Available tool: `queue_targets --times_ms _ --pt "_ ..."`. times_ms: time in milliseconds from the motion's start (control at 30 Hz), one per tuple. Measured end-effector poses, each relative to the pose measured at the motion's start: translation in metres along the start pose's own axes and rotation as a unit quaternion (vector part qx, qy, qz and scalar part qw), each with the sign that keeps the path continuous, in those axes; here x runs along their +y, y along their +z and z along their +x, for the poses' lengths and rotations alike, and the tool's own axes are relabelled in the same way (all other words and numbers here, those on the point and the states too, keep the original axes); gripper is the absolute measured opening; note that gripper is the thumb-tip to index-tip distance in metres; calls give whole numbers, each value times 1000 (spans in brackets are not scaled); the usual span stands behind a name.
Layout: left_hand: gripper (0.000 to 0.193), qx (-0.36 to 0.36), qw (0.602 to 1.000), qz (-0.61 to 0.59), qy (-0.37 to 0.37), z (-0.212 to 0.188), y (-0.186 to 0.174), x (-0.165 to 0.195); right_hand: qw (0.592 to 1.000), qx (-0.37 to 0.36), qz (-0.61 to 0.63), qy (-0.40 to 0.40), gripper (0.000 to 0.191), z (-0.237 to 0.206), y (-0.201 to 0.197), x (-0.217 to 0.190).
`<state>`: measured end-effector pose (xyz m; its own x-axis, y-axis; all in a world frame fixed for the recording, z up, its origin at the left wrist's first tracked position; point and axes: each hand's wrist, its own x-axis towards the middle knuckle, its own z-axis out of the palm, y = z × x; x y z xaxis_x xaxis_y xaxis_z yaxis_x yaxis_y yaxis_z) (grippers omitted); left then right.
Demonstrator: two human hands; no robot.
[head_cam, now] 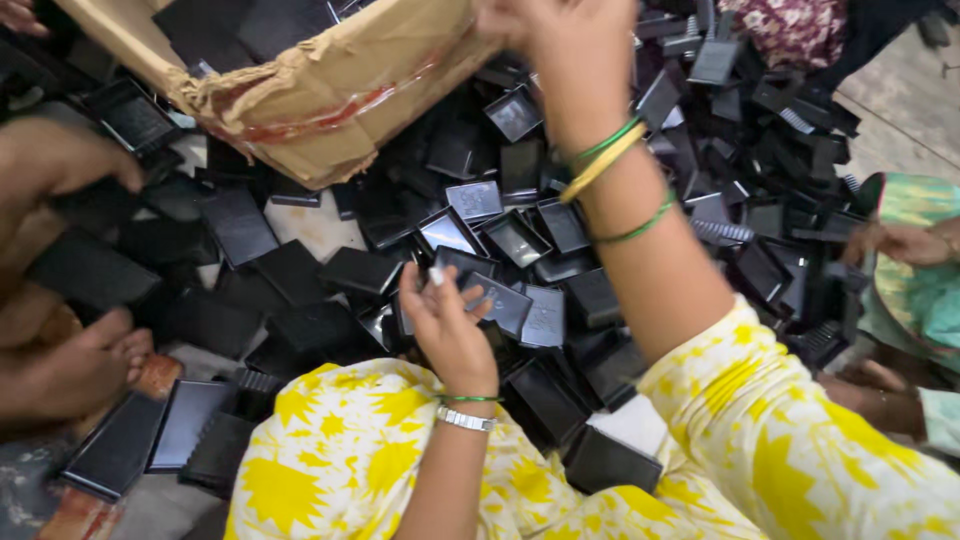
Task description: The person sits on the floor and repeatedly picks up small black plastic components from a pile. They snap two pieces together to form a single unit and place the assembled item into a nearby cardboard box.
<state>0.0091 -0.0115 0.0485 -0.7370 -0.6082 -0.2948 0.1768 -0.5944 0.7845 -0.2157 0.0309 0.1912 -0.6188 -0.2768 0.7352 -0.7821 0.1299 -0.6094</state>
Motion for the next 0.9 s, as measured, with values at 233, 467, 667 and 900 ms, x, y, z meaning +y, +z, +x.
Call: queue_targets --times_ms 233,467,667,900 --pt "54 17 998 51 44 4 -1 -9 936 -172 -276 134 21 -112 81 129" --pt "51 30 1000 4 6 6 -6 -8 874 -241 -411 98 36 -129 61 174" --pt "54 15 988 76 134 7 -6 -8 940 -90 -326 54 22 -121 15 129" --pt "51 -90 938 312 120 3 -2 4 921 -321 119 185 22 -149 -29 26"
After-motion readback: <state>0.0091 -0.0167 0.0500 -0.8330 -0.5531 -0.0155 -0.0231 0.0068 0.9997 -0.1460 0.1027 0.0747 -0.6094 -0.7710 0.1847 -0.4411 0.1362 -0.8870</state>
